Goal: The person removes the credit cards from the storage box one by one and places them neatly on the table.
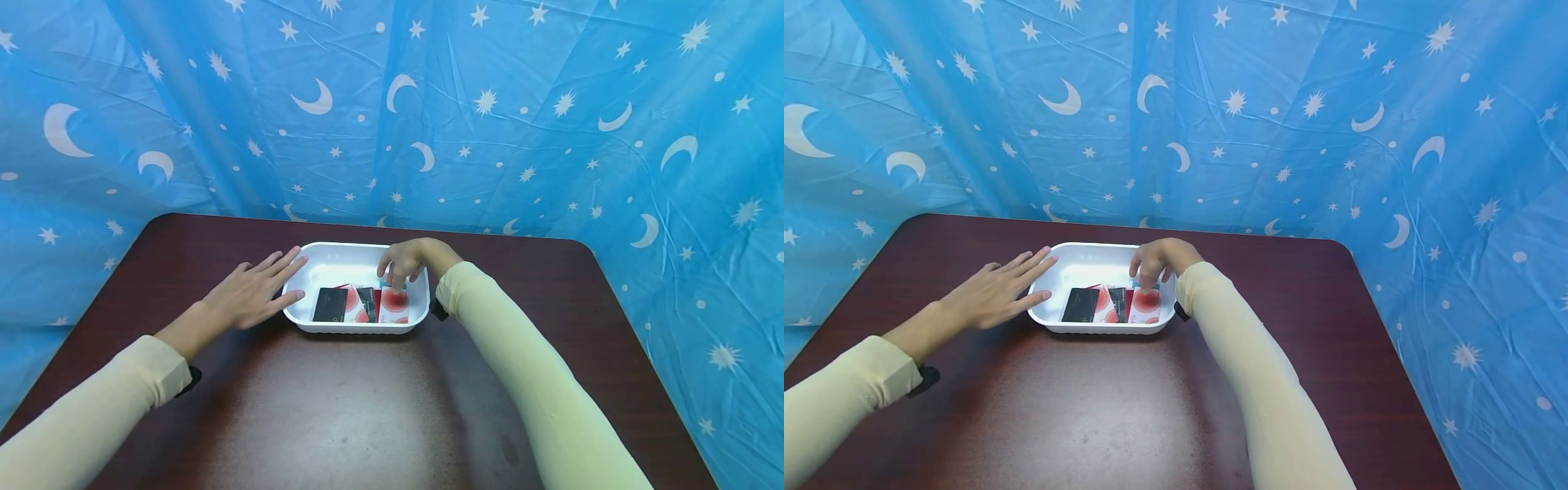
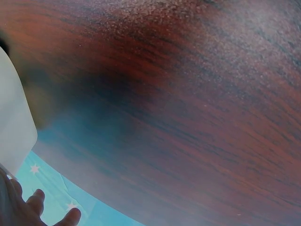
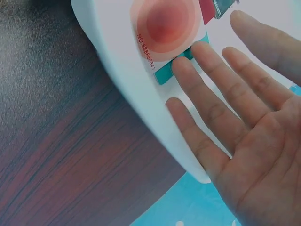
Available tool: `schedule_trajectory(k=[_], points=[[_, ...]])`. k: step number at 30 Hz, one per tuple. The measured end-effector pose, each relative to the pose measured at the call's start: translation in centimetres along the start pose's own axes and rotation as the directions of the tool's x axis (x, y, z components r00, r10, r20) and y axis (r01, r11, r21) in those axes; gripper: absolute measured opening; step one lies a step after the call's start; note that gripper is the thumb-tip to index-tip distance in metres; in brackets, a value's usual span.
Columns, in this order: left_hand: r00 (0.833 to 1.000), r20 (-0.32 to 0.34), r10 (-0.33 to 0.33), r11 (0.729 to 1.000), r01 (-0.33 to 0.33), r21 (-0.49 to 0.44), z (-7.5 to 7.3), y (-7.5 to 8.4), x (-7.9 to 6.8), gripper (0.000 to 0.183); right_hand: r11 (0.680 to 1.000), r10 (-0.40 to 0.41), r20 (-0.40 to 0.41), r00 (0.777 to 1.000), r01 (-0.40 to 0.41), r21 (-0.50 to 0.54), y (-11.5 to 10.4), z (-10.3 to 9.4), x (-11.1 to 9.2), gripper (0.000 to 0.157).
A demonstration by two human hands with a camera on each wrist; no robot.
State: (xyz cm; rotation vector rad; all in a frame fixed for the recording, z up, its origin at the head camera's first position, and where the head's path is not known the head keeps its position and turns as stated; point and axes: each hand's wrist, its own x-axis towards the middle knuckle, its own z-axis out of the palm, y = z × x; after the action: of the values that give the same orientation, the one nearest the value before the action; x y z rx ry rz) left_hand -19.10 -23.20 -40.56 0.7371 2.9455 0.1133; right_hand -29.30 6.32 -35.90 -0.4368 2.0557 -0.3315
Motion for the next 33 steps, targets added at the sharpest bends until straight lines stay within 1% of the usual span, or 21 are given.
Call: schedule_trajectory(k=[5,16,19,21,24,27,33], points=[[1.000,0.003,0.000,1.000,0.000,-0.004,0.0,0.1,0.0,0.074,0.999,0.003,-0.013,1.000,-0.004,-0.046,0.0,0.2,0.1,0.053],[1.000,0.000,0.003,1.000,-0.003,-0.008,0.1,0.3,0.2,0.075,0.998,0.004,-0.031,1.000,-0.006,-0.056,-0.1,0.6,0.3,0.049],[1.000,0.007,0.002,1.000,-0.002,-0.004,0.0,0.3,0.2,0.075,0.996,-0.025,-0.051,0.998,0.021,-0.083,-0.2,0.7,0.2,0.045],[1.000,0.016,-0.002,1.000,0.002,0.000,0.0,0.3,0.2,0.075,0.993,-0.062,-0.068,0.996,0.054,-0.109,-0.3,0.8,0.0,0.041],[1.000,0.023,-0.006,1.000,0.006,0.001,-0.2,0.3,0.2,0.075,0.984,-0.114,-0.101,0.988,0.098,-0.149,-0.6,1.0,-0.2,0.034],[1.000,0.026,-0.008,1.000,0.008,0.003,-0.3,0.3,0.2,0.075,0.978,-0.143,-0.125,0.982,0.121,-0.171,-0.9,1.2,-0.3,0.030],[1.000,0.027,-0.010,1.000,0.010,0.003,-0.3,0.2,0.0,0.075,0.962,-0.192,-0.133,0.972,0.159,-0.224,-1.3,1.2,-0.5,0.027]])
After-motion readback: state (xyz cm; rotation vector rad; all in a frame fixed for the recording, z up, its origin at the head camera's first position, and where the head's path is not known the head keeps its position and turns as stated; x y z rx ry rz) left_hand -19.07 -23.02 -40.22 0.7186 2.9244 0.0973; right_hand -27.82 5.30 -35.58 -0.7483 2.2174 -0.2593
